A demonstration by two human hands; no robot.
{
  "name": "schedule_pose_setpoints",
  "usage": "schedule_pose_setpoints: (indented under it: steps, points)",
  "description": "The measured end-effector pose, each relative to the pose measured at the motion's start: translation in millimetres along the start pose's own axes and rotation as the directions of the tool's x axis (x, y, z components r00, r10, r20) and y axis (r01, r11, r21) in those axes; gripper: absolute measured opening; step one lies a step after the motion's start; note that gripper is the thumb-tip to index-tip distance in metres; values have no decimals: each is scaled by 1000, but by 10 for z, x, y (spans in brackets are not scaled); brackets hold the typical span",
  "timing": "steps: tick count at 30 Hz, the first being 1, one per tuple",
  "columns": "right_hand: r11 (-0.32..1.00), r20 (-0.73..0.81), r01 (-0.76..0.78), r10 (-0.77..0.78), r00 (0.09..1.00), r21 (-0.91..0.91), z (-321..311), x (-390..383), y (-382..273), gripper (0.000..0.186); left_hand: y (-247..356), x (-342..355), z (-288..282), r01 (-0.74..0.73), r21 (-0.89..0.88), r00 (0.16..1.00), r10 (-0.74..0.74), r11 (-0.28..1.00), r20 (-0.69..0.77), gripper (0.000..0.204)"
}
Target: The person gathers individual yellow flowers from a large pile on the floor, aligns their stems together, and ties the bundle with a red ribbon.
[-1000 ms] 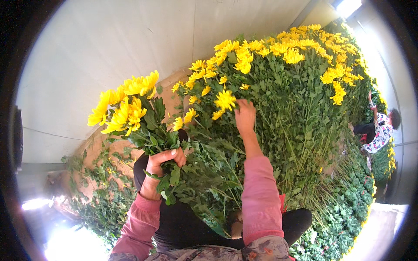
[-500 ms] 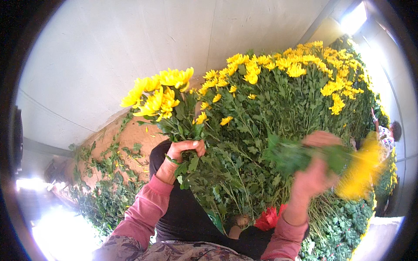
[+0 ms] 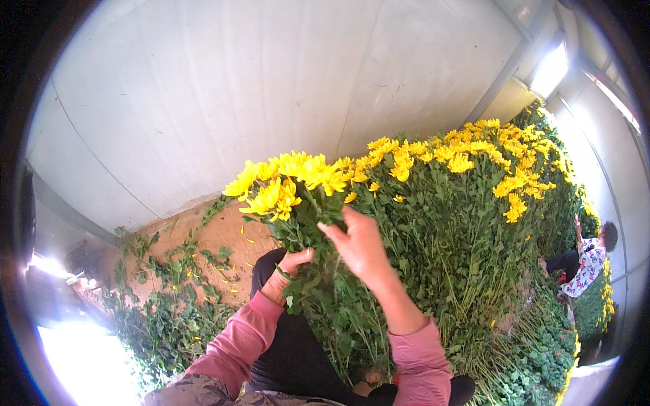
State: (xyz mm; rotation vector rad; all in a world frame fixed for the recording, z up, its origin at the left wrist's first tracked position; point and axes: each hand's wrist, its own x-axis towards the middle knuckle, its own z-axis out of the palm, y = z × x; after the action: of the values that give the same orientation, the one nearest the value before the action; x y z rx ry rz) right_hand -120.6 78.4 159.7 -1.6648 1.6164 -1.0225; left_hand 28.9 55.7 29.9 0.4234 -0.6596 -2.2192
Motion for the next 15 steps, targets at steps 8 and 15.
schedule_pose_setpoints:
  steps: [8,15]
  points:
    - [789,-27,215,-281,959,-575,488,-105,-147,37,-173,129,-445,-171,61,983,166,983,81,63]
    - [859,-98,313,-381,919,-405,424,-96,-176,52,224,-156,-42,4,192,974,-48,981,222,40]
